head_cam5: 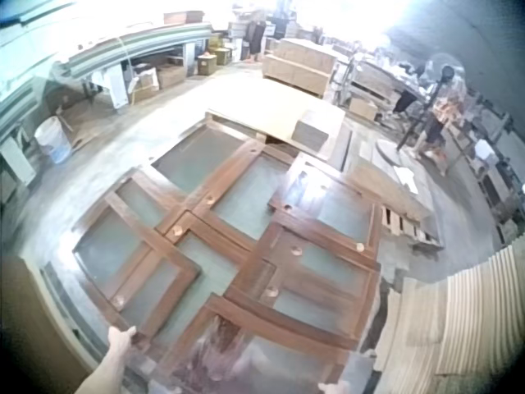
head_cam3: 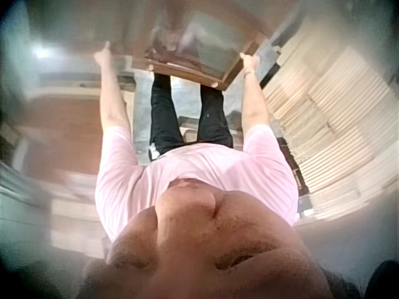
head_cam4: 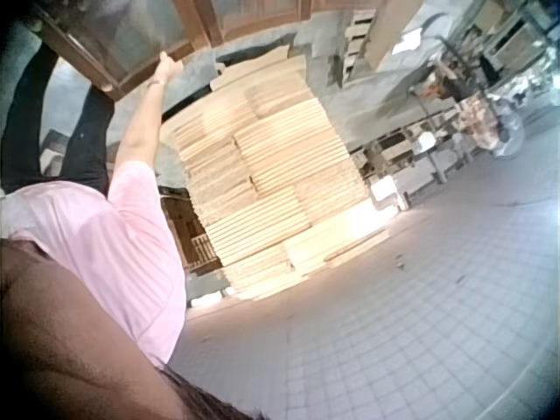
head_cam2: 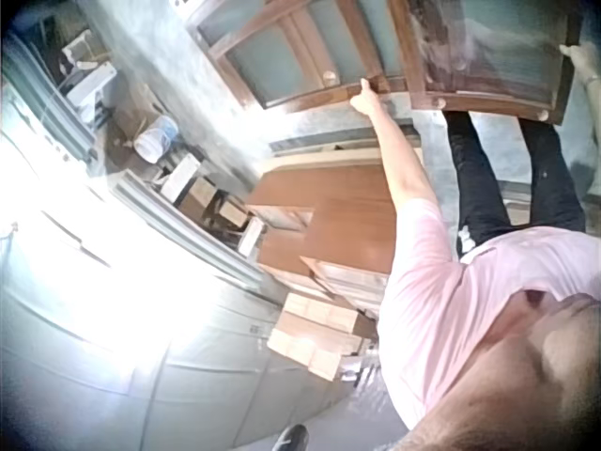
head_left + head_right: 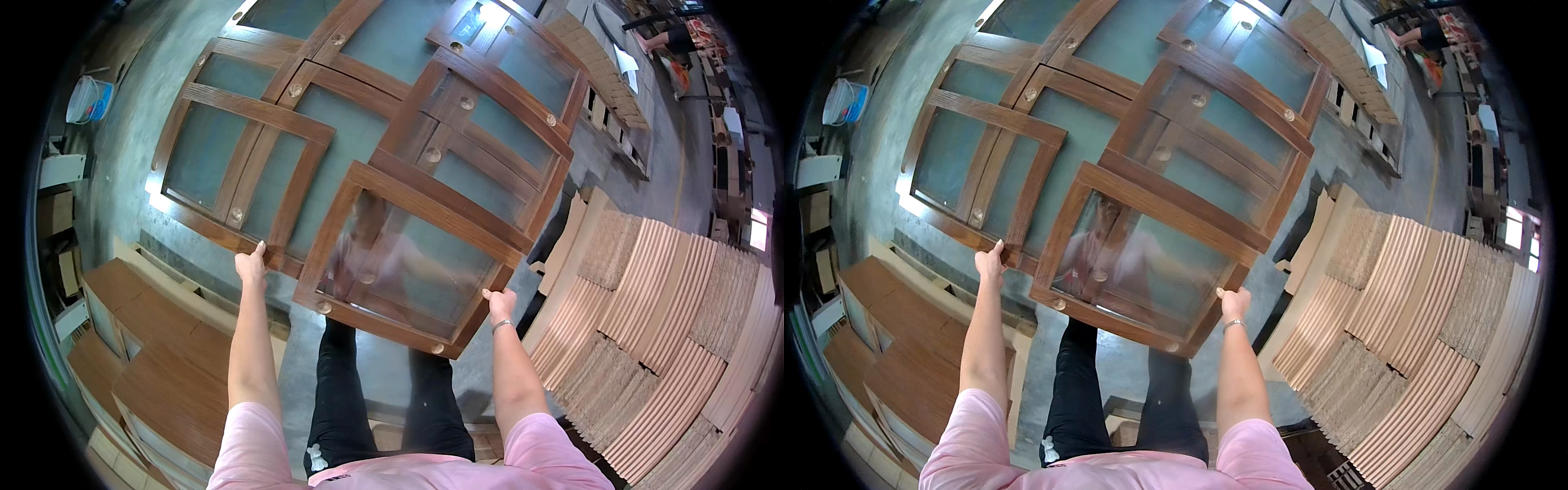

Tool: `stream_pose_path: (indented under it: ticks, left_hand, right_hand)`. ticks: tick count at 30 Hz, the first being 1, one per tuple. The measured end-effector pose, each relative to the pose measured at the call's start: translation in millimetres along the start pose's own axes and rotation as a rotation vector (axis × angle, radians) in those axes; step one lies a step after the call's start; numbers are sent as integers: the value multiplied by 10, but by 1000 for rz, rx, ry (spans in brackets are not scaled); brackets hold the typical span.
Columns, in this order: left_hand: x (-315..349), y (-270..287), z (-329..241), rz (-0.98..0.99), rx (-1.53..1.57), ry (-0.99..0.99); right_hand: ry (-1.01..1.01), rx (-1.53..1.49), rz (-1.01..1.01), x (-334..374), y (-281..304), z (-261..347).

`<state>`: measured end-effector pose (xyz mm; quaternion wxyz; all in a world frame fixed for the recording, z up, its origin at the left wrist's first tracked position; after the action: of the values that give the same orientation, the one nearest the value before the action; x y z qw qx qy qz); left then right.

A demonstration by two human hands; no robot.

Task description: The person picks up a wooden cabinet door frame from a stack, brings it to a workbench, and sands the inner edges of the frame using a piece of sandpaper before returning it to the stack.

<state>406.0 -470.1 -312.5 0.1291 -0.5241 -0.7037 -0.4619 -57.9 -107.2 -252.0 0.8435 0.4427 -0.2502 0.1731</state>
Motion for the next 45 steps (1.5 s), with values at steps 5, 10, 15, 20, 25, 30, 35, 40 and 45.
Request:
stream_pose_path:
  ticks: [5,10,15,20,25,30,35,40,45]
  left_hand:
    - [189,-61,-52,44,-34,23]
    - [69,-11,178,27,-2,-63]
    - [214,-88,140,5,-83,-22]
    - [276,-50,116,47,-39,-37]
    - [68,18,241,-47,-164,-77]
    - [95,-45,279,-84,-234,-119]
    - [320,-118,185,-41,-273,-92]
    - [796,233,383,48,-276,-14]
    - [1336,578,731,136,-627,-111]
  right_hand:
    - [-20,73,-27,35,121,120]
    - [7,45,-15,-47,66,11]
    - [22,37,-15,-55,97,6]
    - [68,66,-1,-70,98,-33]
    - [37,67,21,16,63,41]
    - [14,-3,9,-10,95,18]
    - [56,-23,77,-105,166,-45]
    - [75,58,63,47,151,-304]
    - [-6,64,113,313,345,-955]
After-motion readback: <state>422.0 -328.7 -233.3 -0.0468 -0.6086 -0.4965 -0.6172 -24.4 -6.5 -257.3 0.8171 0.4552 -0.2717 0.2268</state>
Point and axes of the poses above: each hand's wrist, its own x-axis away from the middle knuckle, its own y-axis out of the back of the hand, z = x × y, the point moved 2 cm from there along -x, towards the middle knuckle, and after that the axes turned 6 degrees about y, right-handed, at the moved point
